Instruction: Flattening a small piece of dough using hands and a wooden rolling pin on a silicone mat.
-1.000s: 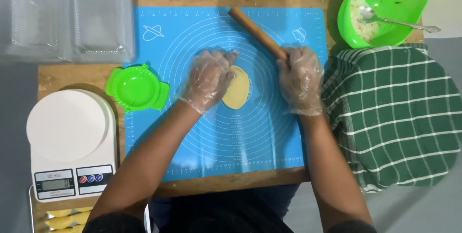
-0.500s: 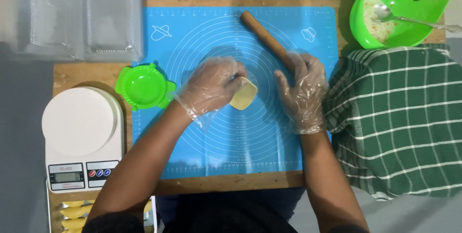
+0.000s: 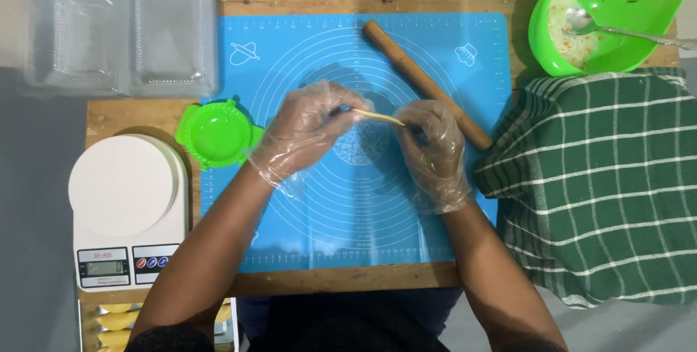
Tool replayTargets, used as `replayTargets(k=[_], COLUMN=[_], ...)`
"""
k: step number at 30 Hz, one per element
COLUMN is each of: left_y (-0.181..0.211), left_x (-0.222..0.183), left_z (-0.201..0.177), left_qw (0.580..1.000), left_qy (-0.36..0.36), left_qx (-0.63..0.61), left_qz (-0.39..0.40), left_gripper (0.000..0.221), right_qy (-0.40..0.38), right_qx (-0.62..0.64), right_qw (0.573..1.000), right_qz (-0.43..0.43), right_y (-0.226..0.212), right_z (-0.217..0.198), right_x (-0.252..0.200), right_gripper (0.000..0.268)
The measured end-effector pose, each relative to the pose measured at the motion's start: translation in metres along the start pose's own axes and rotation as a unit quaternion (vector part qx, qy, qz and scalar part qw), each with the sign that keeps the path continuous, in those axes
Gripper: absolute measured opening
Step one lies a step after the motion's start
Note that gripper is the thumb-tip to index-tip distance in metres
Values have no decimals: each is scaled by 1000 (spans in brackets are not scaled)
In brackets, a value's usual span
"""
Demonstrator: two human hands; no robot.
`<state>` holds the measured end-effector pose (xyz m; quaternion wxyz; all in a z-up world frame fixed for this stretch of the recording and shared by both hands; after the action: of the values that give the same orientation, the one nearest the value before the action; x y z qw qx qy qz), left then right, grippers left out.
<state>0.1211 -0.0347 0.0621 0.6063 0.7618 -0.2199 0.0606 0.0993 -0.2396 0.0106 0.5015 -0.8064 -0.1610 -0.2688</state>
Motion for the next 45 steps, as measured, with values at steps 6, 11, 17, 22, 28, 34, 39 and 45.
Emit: replayTargets(k=[6,11,17,22,28,34,39,45], left_y=[-6,-11,15,-61,-23,-32,-32,-30], left_x=[-15,-33,-38,-69,-45,-47,-39,-22], left_z=[-11,-27,-8,15,-29,-24,5,1], left_qw=[1000,966,940,843,885,872,867,837], left_qy=[-7,-23,-39,-191,161,175,-31,-77], left_qx=[-22,251,318,503,375,413,495,525], left_qz=[11,58,119,-7,222,194,-60,-134], left_gripper=[13,23,9,33,26,35,48,54], right_qy=[45,0,-50,-69,-100,-186,-229,-239], right_qx=[-64,-202,-420,-446,-350,-313,-278,-392], right_qw=[981,968,906,893,928,918,920,887], right_qz=[-180,-150,-18,-3,-75,-155,-151,-35], right_y=[-4,0,35,59,36,2,-5,-9], right_z=[1,-22,-31,-27,-14,0,3,6], right_x=[-11,-1,0,-5,-16,-23,-21,6], right_gripper=[26,36,45,40,31,30,33,47])
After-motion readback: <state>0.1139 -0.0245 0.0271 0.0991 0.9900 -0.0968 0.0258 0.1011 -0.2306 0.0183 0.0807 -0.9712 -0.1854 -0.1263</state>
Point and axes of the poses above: each hand's wrist, its own x-axis towards the middle knuckle, its own z-axis out of the palm, y = z × x, the point moved 5 cm from there along x, towards the middle knuckle, and after that the axes turned 9 degrees about y, right-handed, at the moved point
